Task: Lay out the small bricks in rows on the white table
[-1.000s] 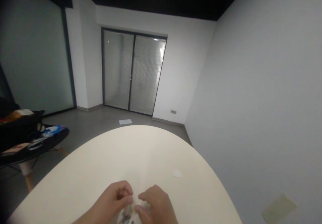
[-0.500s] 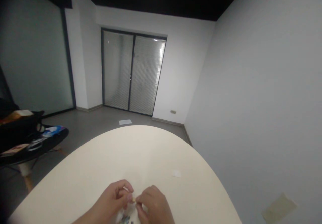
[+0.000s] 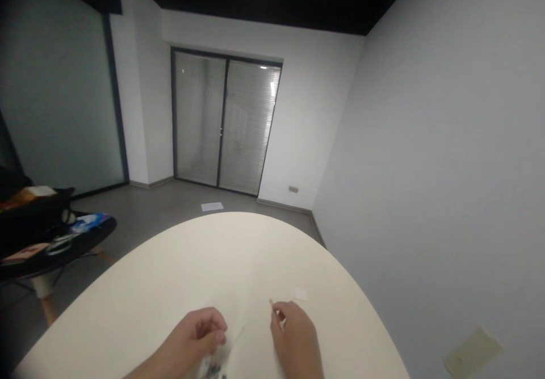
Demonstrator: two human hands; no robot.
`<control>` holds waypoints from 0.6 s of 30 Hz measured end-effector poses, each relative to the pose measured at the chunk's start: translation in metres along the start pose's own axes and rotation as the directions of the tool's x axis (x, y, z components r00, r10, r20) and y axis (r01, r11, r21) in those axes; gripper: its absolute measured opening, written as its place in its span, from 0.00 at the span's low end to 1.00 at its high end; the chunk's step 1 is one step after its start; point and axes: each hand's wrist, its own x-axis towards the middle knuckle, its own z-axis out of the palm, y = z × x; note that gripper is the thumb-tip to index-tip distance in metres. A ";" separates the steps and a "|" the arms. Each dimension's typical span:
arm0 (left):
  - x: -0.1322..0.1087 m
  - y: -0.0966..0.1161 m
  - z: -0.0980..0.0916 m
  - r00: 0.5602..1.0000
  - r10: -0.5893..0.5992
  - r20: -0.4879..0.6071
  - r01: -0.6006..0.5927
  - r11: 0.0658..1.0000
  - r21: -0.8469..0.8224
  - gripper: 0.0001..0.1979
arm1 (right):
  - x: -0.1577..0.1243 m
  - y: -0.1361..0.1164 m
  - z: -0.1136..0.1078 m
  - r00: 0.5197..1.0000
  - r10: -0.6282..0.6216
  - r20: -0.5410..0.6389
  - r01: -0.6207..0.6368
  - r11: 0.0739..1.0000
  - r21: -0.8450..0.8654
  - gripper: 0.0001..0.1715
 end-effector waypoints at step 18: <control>-0.013 0.014 -0.006 0.865 0.170 0.472 -0.416 0.769 0.485 0.07 | 0.008 0.026 -0.020 0.930 0.338 0.146 -0.280 0.906 -0.317 0.18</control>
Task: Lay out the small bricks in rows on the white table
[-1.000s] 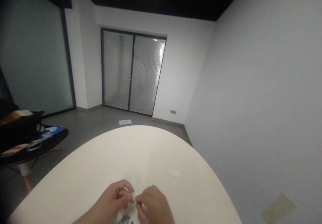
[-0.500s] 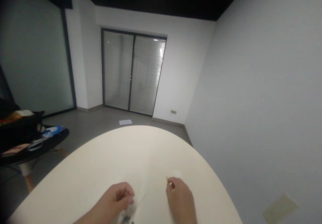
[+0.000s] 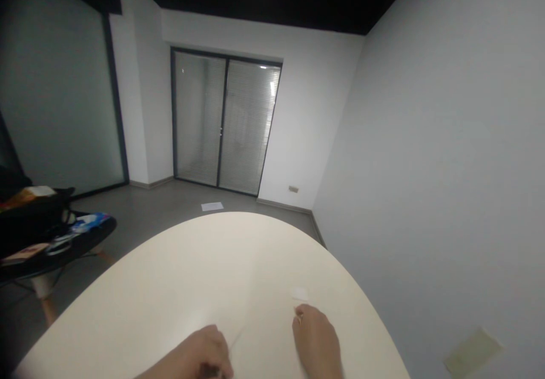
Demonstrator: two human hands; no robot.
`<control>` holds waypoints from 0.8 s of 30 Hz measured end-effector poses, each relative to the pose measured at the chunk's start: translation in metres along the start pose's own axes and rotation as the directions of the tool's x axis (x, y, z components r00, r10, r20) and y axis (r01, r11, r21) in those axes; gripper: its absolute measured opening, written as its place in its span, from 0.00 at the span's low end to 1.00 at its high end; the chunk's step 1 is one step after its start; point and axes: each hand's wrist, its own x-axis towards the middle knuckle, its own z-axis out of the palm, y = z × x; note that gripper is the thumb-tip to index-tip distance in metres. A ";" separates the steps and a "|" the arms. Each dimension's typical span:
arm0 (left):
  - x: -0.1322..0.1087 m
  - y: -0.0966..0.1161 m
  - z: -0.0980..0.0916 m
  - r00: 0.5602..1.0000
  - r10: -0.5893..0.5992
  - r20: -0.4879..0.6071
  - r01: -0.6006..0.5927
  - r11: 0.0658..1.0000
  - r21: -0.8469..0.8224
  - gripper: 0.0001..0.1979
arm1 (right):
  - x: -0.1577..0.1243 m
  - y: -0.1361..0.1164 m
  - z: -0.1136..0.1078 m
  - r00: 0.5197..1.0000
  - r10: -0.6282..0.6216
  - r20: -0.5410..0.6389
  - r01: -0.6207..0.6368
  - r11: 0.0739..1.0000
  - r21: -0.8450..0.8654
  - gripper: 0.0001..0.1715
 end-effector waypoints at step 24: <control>0.003 -0.022 0.016 0.999 -0.051 -0.001 0.050 0.975 0.218 0.05 | 0.000 -0.002 -0.002 0.998 -0.033 -0.059 0.033 0.999 -0.007 0.22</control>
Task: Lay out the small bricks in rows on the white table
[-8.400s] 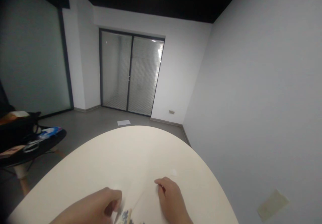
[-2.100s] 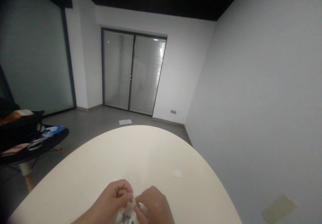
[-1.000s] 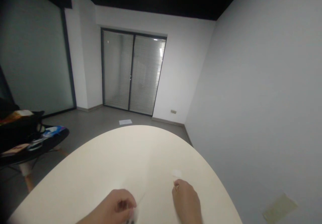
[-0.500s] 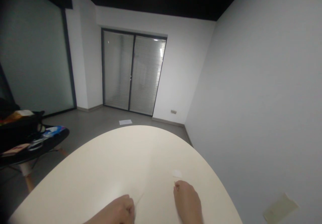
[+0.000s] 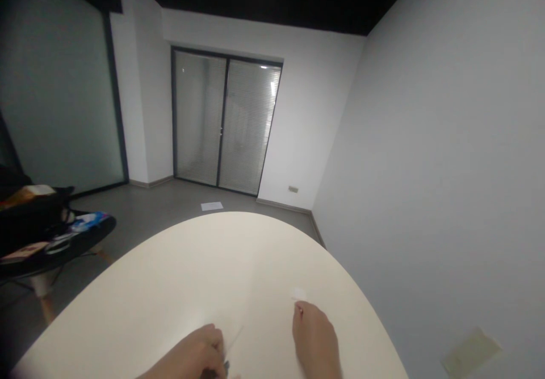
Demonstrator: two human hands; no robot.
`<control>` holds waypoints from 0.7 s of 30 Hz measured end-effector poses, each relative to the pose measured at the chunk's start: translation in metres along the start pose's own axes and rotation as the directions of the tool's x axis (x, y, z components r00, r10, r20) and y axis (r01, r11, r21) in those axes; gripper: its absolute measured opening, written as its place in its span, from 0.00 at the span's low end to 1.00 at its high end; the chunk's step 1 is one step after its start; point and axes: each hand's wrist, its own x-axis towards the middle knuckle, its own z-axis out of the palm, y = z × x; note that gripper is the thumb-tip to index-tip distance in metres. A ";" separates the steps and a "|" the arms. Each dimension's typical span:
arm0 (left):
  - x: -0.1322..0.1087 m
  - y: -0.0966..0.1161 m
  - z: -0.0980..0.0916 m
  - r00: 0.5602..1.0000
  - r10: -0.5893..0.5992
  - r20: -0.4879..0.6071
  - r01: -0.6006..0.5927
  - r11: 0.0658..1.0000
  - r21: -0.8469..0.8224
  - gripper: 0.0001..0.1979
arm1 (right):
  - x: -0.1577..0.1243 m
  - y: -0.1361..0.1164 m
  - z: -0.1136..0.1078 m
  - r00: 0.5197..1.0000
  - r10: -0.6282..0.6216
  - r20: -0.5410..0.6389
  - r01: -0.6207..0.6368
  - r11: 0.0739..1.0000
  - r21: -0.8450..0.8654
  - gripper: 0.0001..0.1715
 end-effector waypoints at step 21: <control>0.001 0.009 -0.003 1.000 0.022 0.010 -0.021 0.998 -0.063 0.09 | 0.002 0.006 -0.005 0.994 0.052 -0.099 -0.045 0.996 0.075 0.23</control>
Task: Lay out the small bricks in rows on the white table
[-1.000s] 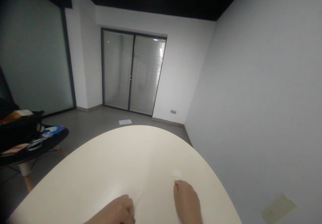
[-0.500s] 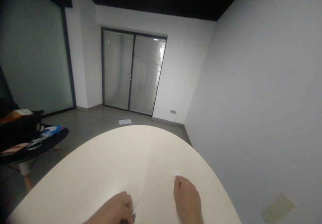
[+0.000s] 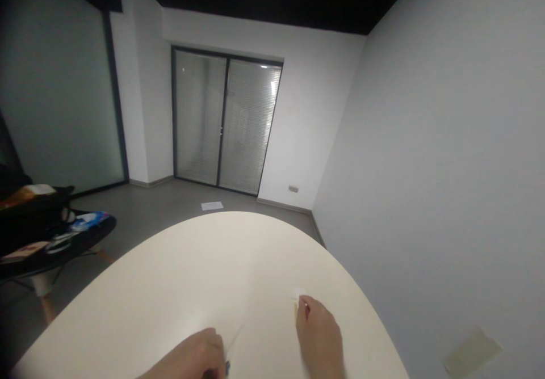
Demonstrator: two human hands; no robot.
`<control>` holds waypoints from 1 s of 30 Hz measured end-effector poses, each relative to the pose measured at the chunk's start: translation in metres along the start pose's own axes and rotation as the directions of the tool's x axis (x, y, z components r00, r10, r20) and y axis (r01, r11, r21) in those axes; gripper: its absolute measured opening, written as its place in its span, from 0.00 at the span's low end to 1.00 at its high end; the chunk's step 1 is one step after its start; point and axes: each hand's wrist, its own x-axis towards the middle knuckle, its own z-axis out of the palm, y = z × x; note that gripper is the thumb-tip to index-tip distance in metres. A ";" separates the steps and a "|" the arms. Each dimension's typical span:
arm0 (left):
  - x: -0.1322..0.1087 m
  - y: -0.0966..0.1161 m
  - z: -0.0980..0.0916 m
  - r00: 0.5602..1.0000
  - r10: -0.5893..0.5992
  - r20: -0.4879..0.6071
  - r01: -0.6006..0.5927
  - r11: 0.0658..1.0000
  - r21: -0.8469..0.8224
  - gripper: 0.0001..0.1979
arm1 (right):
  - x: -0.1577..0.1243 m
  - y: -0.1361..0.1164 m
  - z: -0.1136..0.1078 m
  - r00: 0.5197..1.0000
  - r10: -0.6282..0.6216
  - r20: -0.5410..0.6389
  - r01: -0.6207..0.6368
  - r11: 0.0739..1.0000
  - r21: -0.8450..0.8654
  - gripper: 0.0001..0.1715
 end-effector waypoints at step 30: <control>0.001 0.006 -0.010 0.901 -0.418 -0.114 0.362 0.870 -0.334 0.05 | -0.019 -0.027 0.016 0.860 -0.510 -0.037 0.485 0.790 0.374 0.15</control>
